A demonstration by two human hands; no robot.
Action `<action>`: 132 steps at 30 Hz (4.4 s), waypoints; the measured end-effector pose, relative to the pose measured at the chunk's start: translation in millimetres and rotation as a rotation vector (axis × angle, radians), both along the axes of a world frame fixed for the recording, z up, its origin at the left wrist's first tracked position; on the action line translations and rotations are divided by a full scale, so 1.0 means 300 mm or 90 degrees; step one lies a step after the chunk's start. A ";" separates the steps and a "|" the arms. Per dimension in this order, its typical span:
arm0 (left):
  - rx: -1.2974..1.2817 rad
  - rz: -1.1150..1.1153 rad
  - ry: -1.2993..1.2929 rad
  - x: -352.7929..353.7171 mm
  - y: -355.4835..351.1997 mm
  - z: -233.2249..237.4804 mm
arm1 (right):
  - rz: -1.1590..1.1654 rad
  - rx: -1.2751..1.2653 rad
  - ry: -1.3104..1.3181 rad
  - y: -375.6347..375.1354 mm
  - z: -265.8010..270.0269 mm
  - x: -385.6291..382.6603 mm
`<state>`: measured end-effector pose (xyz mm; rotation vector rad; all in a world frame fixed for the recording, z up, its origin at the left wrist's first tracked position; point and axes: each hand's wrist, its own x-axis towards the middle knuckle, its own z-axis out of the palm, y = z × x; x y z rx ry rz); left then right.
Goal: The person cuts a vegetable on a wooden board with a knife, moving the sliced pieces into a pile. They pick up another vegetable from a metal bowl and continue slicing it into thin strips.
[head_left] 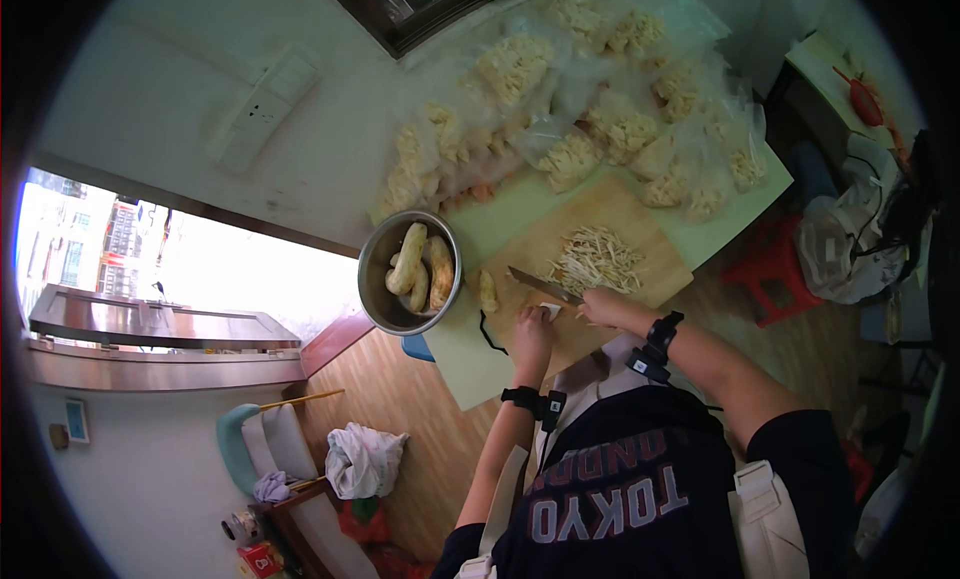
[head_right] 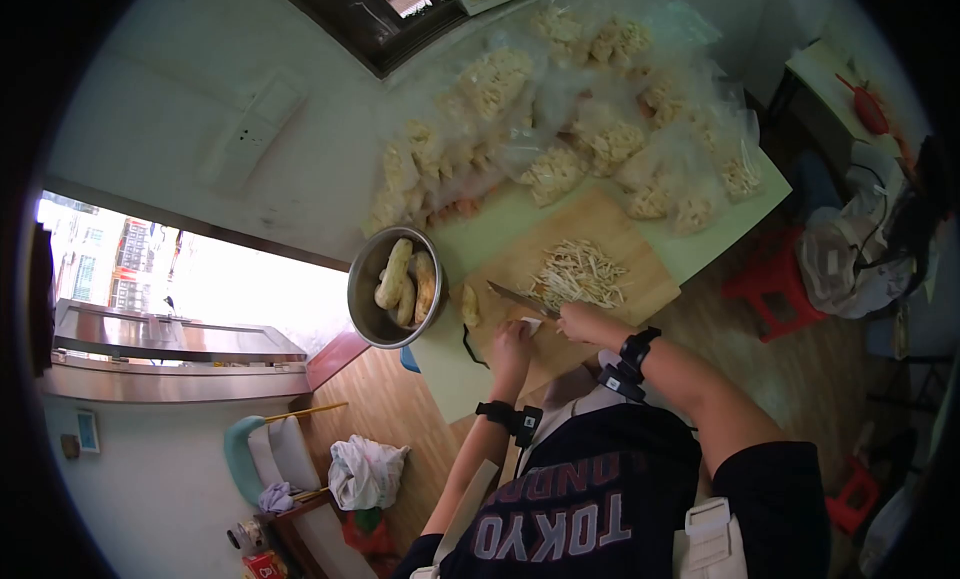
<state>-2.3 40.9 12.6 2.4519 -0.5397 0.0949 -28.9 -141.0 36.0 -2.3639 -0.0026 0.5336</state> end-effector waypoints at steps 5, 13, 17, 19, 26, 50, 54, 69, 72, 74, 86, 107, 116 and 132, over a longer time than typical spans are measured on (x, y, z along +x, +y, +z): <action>-0.027 -0.001 -0.007 0.001 -0.001 -0.024 | 0.024 -0.055 -0.065 -0.032 0.042 -0.069; -0.010 0.037 0.002 -0.020 0.005 -0.006 | 0.106 -0.128 -0.018 -0.028 0.141 -0.137; -0.009 0.037 0.039 -0.012 0.011 -0.026 | 0.098 -0.134 -0.031 -0.014 0.109 -0.128; -0.013 0.046 0.022 -0.011 0.003 -0.017 | 0.080 -0.082 -0.094 -0.002 0.056 -0.107; -0.002 0.020 0.052 -0.008 0.023 0.007 | 0.007 0.019 -0.009 -0.029 -0.032 -0.014; -0.011 0.011 0.019 -0.010 0.023 -0.012 | 0.027 -0.028 -0.014 -0.010 -0.020 -0.035; -0.021 0.044 0.006 -0.026 0.022 -0.003 | 0.038 -0.080 -0.051 -0.036 0.050 -0.081; -0.010 0.050 0.023 -0.015 0.019 -0.020 | 0.081 -0.065 -0.127 0.006 0.018 -0.121; 0.005 0.046 0.034 -0.014 0.022 -0.009 | 0.041 -0.051 -0.006 0.057 0.027 -0.038; 0.012 0.039 0.034 -0.019 0.023 -0.006 | 0.014 -0.009 0.083 0.045 0.081 0.006; -0.005 0.085 -0.011 -0.036 0.027 -0.004 | 0.078 -0.150 -0.034 -0.012 0.091 -0.151; -0.020 0.061 0.036 -0.012 0.046 -0.037 | 0.046 -0.034 0.003 0.039 0.044 0.013; -0.057 0.075 0.079 -0.017 0.052 -0.022 | 0.126 -0.146 -0.073 -0.023 0.080 -0.119; -0.028 0.068 0.050 -0.017 0.043 -0.003 | 0.088 -0.097 -0.052 0.039 -0.018 -0.049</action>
